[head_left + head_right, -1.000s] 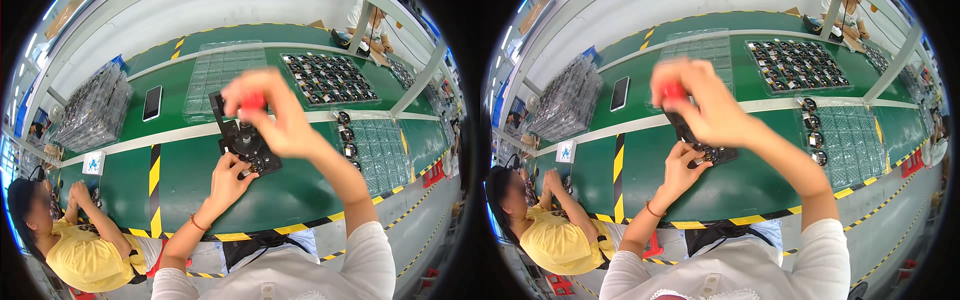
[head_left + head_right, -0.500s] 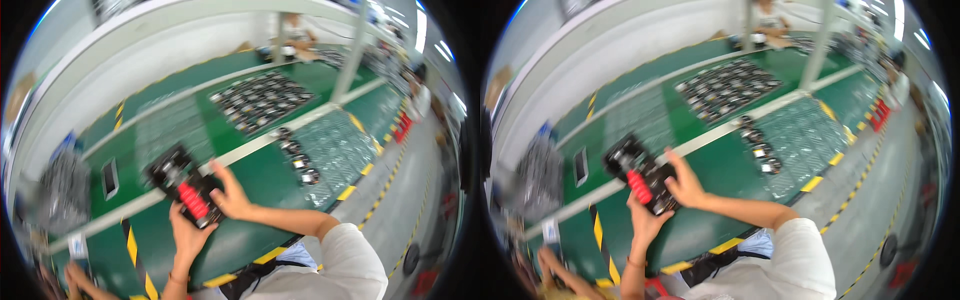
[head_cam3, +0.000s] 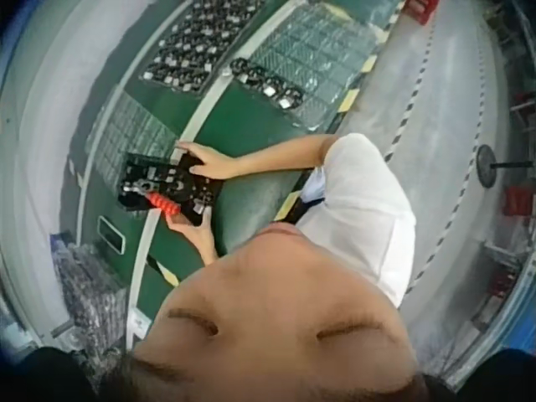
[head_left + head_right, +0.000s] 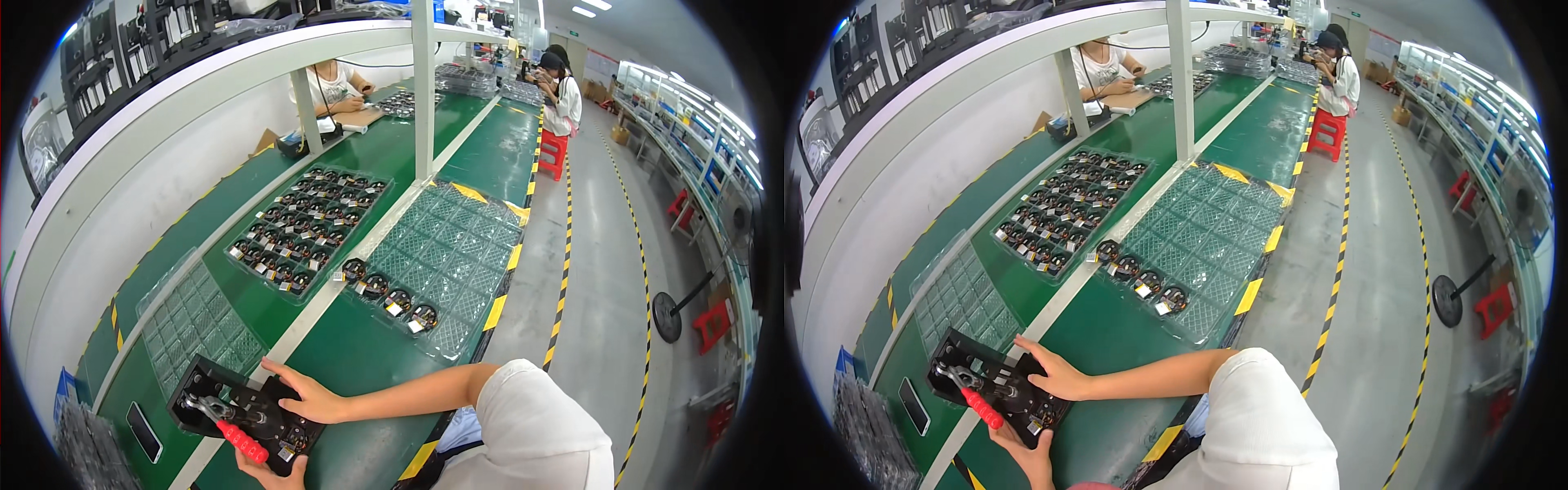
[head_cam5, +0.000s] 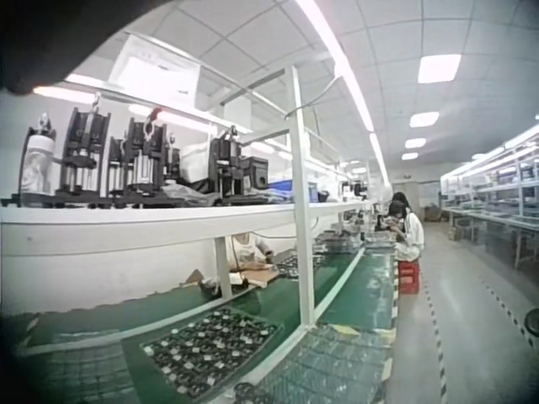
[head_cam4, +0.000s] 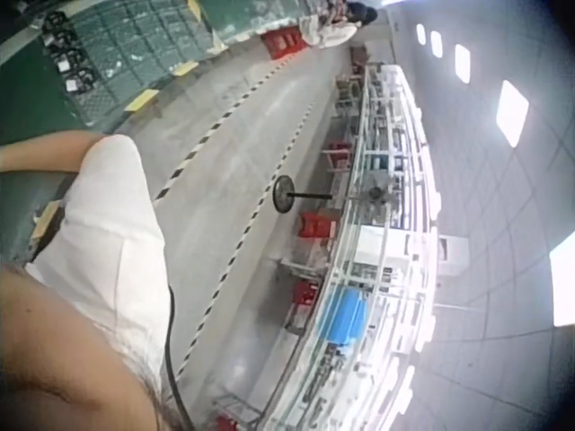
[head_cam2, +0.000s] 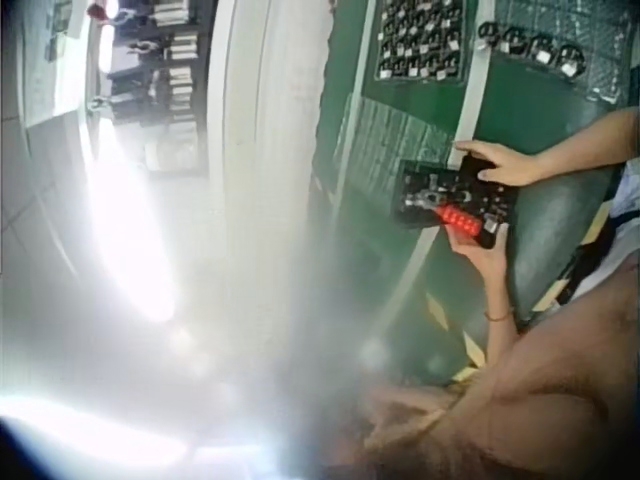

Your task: The person assembles electronic watch components by connecting batteries and wires by hand, placing each assembly into a manual press, pulling the lever to press the parts together, and placing the finished units onto a tray.

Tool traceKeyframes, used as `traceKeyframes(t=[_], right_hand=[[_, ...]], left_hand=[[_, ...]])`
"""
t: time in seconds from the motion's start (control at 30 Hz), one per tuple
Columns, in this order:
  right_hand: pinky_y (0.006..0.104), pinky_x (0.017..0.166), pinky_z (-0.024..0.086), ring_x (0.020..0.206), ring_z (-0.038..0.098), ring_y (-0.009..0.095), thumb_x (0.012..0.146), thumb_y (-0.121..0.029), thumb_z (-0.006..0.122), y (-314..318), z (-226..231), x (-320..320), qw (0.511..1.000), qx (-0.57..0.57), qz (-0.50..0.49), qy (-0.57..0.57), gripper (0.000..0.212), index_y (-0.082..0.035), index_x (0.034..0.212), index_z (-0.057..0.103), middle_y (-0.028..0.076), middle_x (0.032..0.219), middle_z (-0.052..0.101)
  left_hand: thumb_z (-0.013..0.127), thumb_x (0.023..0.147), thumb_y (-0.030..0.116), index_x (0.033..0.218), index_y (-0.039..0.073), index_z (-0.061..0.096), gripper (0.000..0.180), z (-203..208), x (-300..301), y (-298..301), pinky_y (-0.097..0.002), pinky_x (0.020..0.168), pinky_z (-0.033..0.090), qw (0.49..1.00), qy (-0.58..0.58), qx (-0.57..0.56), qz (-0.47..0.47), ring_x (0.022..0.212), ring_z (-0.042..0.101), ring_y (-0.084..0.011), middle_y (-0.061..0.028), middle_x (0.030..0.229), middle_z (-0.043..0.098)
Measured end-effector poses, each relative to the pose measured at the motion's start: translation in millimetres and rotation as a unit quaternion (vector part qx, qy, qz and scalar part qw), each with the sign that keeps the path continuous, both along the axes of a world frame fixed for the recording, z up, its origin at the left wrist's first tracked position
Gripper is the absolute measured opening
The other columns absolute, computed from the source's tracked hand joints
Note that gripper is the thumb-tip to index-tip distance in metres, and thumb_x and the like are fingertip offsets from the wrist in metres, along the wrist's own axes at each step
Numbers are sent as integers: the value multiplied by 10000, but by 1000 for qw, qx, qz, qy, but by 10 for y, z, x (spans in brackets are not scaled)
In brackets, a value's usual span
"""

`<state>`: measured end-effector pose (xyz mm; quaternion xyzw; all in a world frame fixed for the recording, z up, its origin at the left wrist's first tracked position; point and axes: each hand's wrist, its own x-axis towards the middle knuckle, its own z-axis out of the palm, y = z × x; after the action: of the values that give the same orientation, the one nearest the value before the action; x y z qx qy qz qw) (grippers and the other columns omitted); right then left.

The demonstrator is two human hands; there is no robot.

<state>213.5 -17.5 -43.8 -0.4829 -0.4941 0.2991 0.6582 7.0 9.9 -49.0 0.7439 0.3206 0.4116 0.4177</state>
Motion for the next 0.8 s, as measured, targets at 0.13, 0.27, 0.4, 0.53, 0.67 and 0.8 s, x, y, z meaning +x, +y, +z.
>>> traceKeyframes(t=[0.13, 0.27, 0.4, 0.53, 0.67, 0.8], right_hand=[[380, 1121, 236, 1391, 226, 270, 784, 12, 554, 105, -95, 87, 998, -28, 41, 48, 756, -65, 1451, 206, 137, 1519, 190], [368, 1133, 205, 1397, 211, 269, 768, -11, 574, 118, -61, 92, 997, -34, 54, 32, 797, -62, 1461, 183, 148, 1520, 191], [355, 1143, 170, 1399, 206, 265, 748, -6, 571, 84, -51, 89, 998, -32, 49, -10, 814, -50, 1460, 179, 148, 1518, 200], [355, 1152, 114, 1412, 155, 239, 754, -10, 566, 59, -28, 83, 994, -38, 92, 38, 837, -33, 1469, 132, 128, 1526, 177], [354, 1151, 112, 1415, 145, 241, 749, -23, 571, 47, -47, 91, 994, -20, 96, 38, 840, -26, 1467, 134, 134, 1525, 178], [345, 1144, 148, 1409, 177, 251, 744, -6, 581, 19, -54, 85, 996, -17, 83, 25, 831, -47, 1465, 169, 134, 1523, 193]], left_hand=[[555, 804, 58, 1408, 23, 156, 725, 35, -32, 98, -408, 1139, 108, 975, -167, -142, -45, 1390, 184, -308, -195, 1460, 177], [519, 861, 218, 1430, 26, 191, 684, -440, -315, 536, -347, 1135, 124, 921, -285, -216, -153, 1386, 207, -253, -133, 1478, 233], [545, 839, 312, 1446, 24, 184, 763, -246, -244, 333, -310, 1135, 105, 883, -326, -261, -215, 1390, 201, -222, -115, 1480, 262], [669, 805, 306, 1359, 86, 408, 651, 285, -69, 9, -359, 1066, 258, 812, -384, -393, -199, 1219, 421, -220, -80, 1321, 472], [570, 811, 368, 1454, 25, 166, 834, 138, -137, 68, -281, 1133, 85, 821, -380, -335, -263, 1390, 198, -178, -100, 1481, 268], [583, 798, 370, 1455, 32, 168, 848, 159, -124, 13, -258, 1127, 99, 834, -369, -337, -235, 1387, 203, -153, -86, 1475, 283]])
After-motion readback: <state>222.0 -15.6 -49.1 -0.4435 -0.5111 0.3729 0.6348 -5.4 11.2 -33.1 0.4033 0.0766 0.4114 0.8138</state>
